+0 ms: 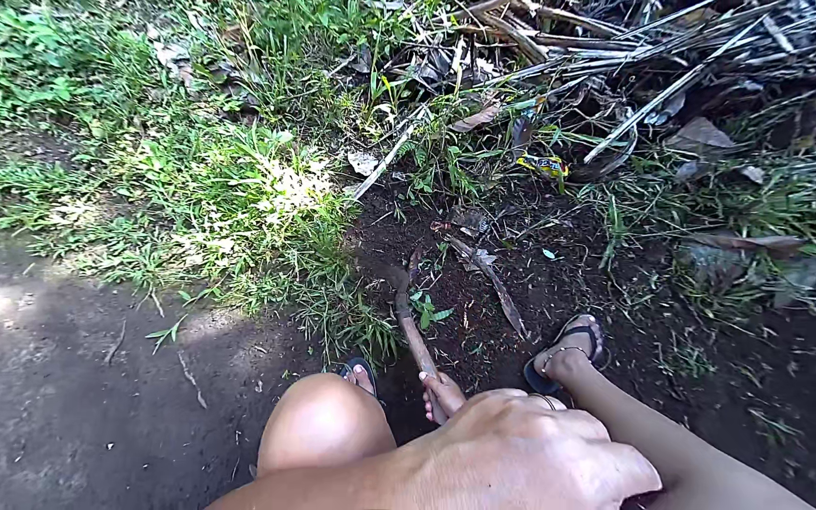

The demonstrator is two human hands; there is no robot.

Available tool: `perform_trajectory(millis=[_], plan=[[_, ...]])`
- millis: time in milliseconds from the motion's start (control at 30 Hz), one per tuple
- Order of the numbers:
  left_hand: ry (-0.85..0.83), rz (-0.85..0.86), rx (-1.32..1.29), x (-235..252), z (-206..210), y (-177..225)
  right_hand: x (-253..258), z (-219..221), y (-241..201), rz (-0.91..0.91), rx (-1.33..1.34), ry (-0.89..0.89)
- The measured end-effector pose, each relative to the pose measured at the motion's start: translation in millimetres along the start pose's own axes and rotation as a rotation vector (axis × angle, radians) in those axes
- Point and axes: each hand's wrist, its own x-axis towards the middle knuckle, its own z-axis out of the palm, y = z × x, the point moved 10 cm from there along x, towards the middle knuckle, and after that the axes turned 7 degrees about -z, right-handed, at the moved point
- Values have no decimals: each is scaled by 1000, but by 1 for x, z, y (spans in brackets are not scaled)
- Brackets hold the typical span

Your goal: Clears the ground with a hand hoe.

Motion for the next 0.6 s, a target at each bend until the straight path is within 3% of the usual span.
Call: perform_trajectory(millis=[100, 200, 333, 433, 500, 600], plan=[[-10, 34, -12, -4, 4, 8, -2, -38, -43, -138, -126, 88], [5, 55, -26, -10, 1, 14, -11, -59, -114, -308, -47, 202], [22, 33, -20, -13, -7, 8, -20, -59, -219, -582, 440, 323], [57, 29, -19, -10, -19, 2, -8, -20, -264, -686, 832, 294], [70, 18, -19, -7, -23, 0, 10, 16, -233, -608, 744, 208], [67, 7, -25, -5, -20, -2, 18, 54, -91, -271, 32, -85]])
